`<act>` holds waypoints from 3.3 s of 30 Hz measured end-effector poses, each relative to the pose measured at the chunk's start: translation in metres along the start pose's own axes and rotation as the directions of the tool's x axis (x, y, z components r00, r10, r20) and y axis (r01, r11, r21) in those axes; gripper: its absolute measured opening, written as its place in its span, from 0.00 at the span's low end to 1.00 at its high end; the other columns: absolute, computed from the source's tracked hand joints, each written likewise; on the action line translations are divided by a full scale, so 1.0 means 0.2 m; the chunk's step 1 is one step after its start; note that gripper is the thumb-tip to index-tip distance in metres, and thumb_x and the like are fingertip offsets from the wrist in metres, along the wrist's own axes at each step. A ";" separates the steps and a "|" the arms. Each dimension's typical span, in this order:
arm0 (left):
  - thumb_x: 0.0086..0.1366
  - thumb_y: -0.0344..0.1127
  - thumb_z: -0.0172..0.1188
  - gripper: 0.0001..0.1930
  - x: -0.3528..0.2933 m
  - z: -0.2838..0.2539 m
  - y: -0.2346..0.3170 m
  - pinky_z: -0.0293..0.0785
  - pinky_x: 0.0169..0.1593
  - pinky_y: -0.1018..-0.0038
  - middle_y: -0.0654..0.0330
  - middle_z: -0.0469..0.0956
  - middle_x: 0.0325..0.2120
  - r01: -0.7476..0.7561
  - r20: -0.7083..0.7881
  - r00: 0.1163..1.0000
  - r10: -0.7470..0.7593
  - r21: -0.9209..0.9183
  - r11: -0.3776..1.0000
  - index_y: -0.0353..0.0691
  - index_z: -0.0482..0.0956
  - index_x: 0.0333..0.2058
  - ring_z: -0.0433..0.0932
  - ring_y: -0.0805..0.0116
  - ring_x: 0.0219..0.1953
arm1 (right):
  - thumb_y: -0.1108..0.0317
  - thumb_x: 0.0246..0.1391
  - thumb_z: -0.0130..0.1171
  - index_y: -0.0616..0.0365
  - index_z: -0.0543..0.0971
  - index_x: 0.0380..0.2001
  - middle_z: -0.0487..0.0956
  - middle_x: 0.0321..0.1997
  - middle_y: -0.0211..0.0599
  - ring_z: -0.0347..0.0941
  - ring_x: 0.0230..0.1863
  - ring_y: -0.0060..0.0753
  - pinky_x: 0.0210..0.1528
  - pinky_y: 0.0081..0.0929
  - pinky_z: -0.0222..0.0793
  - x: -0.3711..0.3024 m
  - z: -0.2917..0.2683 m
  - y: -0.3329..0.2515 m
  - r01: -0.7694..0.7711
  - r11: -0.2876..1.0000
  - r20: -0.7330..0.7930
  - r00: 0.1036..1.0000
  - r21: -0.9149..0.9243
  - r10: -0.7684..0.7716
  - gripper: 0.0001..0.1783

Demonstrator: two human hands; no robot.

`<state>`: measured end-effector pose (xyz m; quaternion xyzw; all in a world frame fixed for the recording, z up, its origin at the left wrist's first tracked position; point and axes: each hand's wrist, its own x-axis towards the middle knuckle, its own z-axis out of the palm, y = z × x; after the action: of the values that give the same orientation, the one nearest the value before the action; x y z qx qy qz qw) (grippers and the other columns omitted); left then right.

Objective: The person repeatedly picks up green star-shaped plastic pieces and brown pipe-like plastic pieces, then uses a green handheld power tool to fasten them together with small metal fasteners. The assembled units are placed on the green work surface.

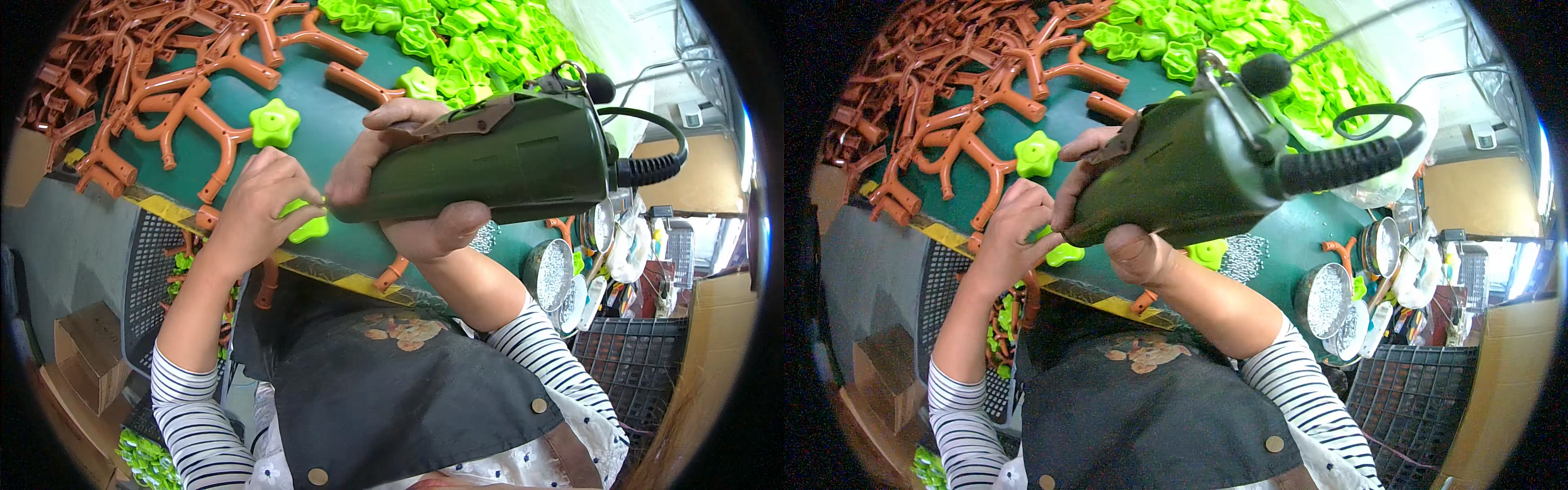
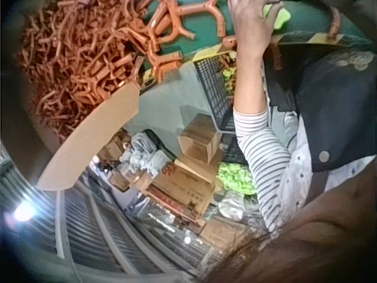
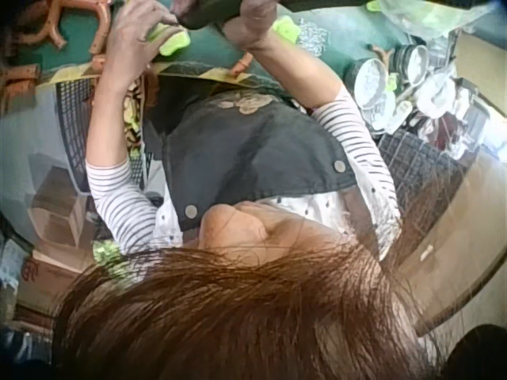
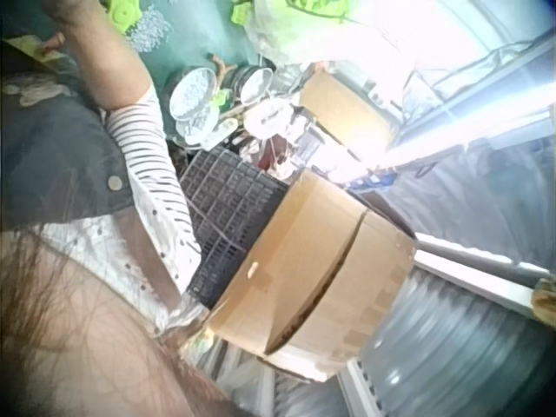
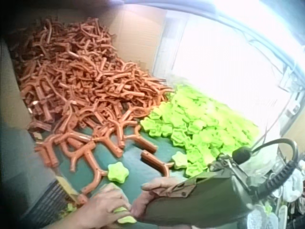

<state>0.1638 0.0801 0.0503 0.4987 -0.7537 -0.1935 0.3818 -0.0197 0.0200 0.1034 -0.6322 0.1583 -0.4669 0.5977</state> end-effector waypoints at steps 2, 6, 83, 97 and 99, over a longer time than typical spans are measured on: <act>0.49 0.28 0.72 0.09 -0.03 -0.05 -0.01 0.70 0.48 0.64 0.62 0.75 0.29 -0.015 -0.021 1.000 0.016 0.048 0.999 0.39 0.81 0.29 0.73 0.58 0.40 | 0.15 0.43 0.52 0.67 0.67 0.54 0.78 0.24 0.41 0.78 0.26 0.33 0.33 0.30 0.78 0.01 0.04 0.00 -0.029 1.000 0.042 0.999 -0.005 0.029 0.61; 0.47 0.27 0.73 0.10 -0.10 -0.08 -0.04 0.70 0.48 0.65 0.62 0.75 0.29 0.035 -0.036 0.999 -0.034 0.017 0.999 0.39 0.81 0.28 0.73 0.58 0.40 | 0.14 0.41 0.53 0.68 0.67 0.54 0.79 0.25 0.41 0.78 0.25 0.32 0.33 0.28 0.77 0.04 0.11 0.00 -0.051 0.998 0.085 0.995 0.024 0.049 0.62; 0.50 0.30 0.73 0.29 -0.23 -0.03 0.07 0.71 0.56 0.60 0.51 0.75 0.49 0.154 0.016 0.988 -0.156 0.091 0.984 0.34 0.77 0.53 0.72 0.49 0.53 | 0.15 0.49 0.44 0.65 0.67 0.53 0.73 0.24 0.37 0.72 0.27 0.31 0.35 0.36 0.75 0.02 -0.12 -0.01 0.084 0.996 -0.138 0.987 -0.002 -0.083 0.57; 0.46 0.31 0.76 0.41 -0.21 0.39 0.13 0.71 0.51 0.56 0.47 0.74 0.46 0.189 -0.061 0.982 -0.179 0.310 0.932 0.29 0.68 0.60 0.73 0.45 0.47 | 0.19 0.53 0.46 0.68 0.66 0.52 0.74 0.23 0.38 0.75 0.25 0.32 0.31 0.32 0.77 -0.51 -0.74 -0.22 0.004 0.994 -0.251 0.968 -0.108 -0.031 0.54; 0.46 0.31 0.77 0.41 -0.20 0.40 0.15 0.72 0.50 0.57 0.48 0.75 0.44 0.220 -0.092 0.975 -0.200 0.366 0.904 0.30 0.68 0.60 0.73 0.47 0.45 | 0.21 0.51 0.53 0.68 0.66 0.53 0.74 0.24 0.39 0.75 0.25 0.32 0.30 0.30 0.77 -0.60 -0.74 -0.19 -0.037 0.997 -0.208 0.978 -0.070 0.022 0.53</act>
<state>0.0917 0.1213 0.0048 0.6454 -0.7084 -0.0731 0.2763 -0.2092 0.0300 0.0677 -0.5991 0.2461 -0.5153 0.5612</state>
